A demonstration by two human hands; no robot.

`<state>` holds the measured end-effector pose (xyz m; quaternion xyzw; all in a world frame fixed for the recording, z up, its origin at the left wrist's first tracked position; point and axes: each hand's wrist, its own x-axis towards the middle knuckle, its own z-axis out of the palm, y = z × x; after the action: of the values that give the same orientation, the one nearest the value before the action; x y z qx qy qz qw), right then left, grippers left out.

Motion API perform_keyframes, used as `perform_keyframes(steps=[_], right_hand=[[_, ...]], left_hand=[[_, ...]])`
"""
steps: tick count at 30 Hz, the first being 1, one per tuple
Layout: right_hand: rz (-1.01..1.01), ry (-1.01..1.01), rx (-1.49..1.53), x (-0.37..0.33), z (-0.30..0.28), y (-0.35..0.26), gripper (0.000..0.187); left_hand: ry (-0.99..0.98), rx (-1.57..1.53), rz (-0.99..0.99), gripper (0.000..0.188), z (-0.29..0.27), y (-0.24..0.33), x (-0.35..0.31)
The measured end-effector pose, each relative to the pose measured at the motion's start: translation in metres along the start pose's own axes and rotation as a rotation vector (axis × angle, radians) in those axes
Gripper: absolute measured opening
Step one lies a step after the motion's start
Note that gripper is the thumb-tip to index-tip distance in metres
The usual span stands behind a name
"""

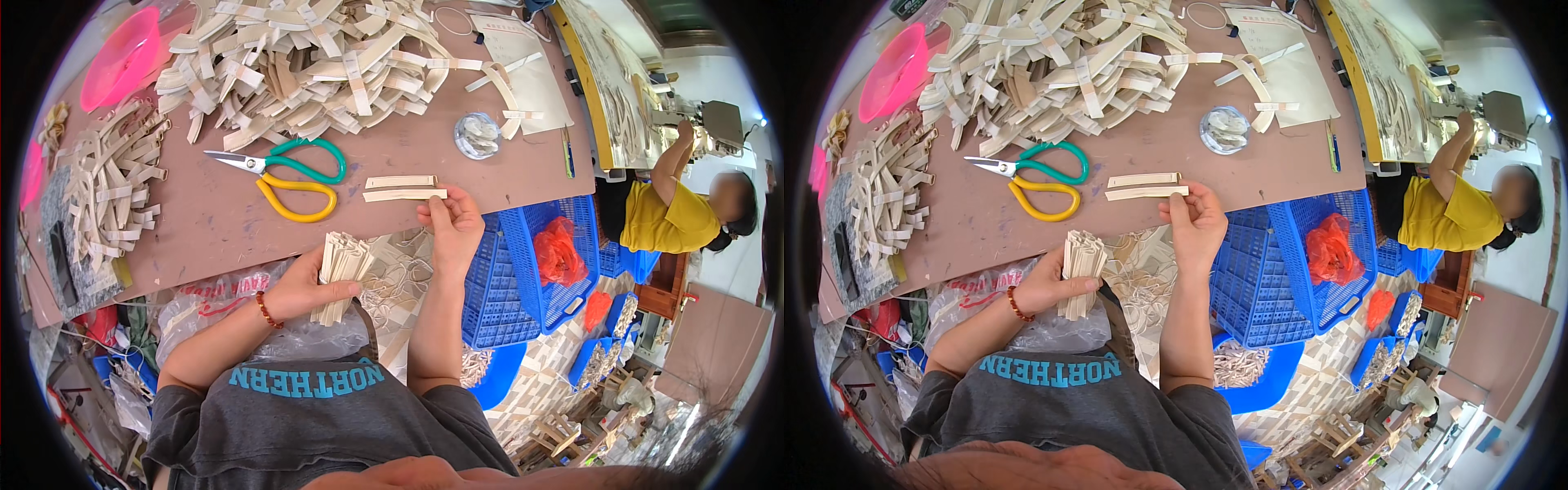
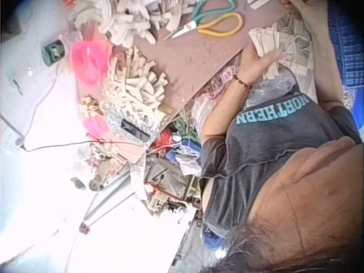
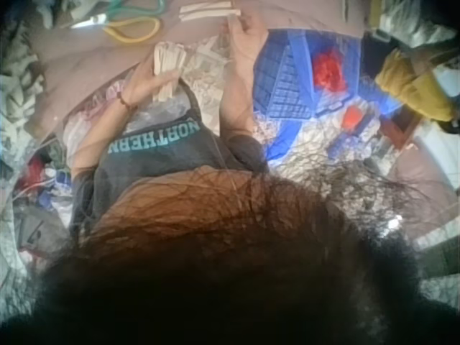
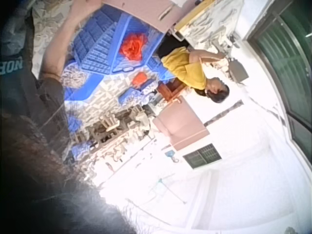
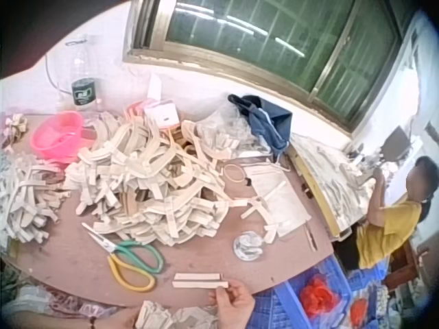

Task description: The person sorts small, light-colored wooden strips at a cluttered workbench. They pick up bundles of strips, separate them, and place them into a pink bowl. The person also handles a plastic bag and a small orange bowl during the process.

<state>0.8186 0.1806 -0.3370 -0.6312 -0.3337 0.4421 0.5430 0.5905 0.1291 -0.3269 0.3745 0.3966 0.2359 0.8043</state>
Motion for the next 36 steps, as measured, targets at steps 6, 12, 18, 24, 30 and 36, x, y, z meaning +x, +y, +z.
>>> perform_keyframes(steps=[6,12,18,24,30,36], right_hand=[[-0.008,0.010,-0.005,0.000,-0.001,0.002,0.013],[-0.051,-0.001,0.139,-0.004,-0.015,-0.001,0.012],[-0.240,-0.074,0.052,0.006,-0.047,-0.031,0.009],[-0.676,-0.343,-0.718,0.023,-0.037,-0.087,0.018],[-0.799,-0.817,-0.965,0.032,0.003,-0.066,0.021],[-0.859,-0.833,-0.904,0.033,0.016,-0.045,0.019]], left_hand=[[0.026,0.007,0.061,0.049,0.002,0.000,0.001],[-0.006,0.050,-0.002,0.063,-0.002,0.001,0.000],[0.014,0.085,0.059,0.052,0.005,0.005,-0.001],[-0.059,0.397,0.102,0.063,0.009,0.011,-0.005],[-0.019,0.819,0.463,0.063,0.017,0.014,-0.003],[0.012,0.984,0.484,0.062,0.025,0.027,-0.002]])
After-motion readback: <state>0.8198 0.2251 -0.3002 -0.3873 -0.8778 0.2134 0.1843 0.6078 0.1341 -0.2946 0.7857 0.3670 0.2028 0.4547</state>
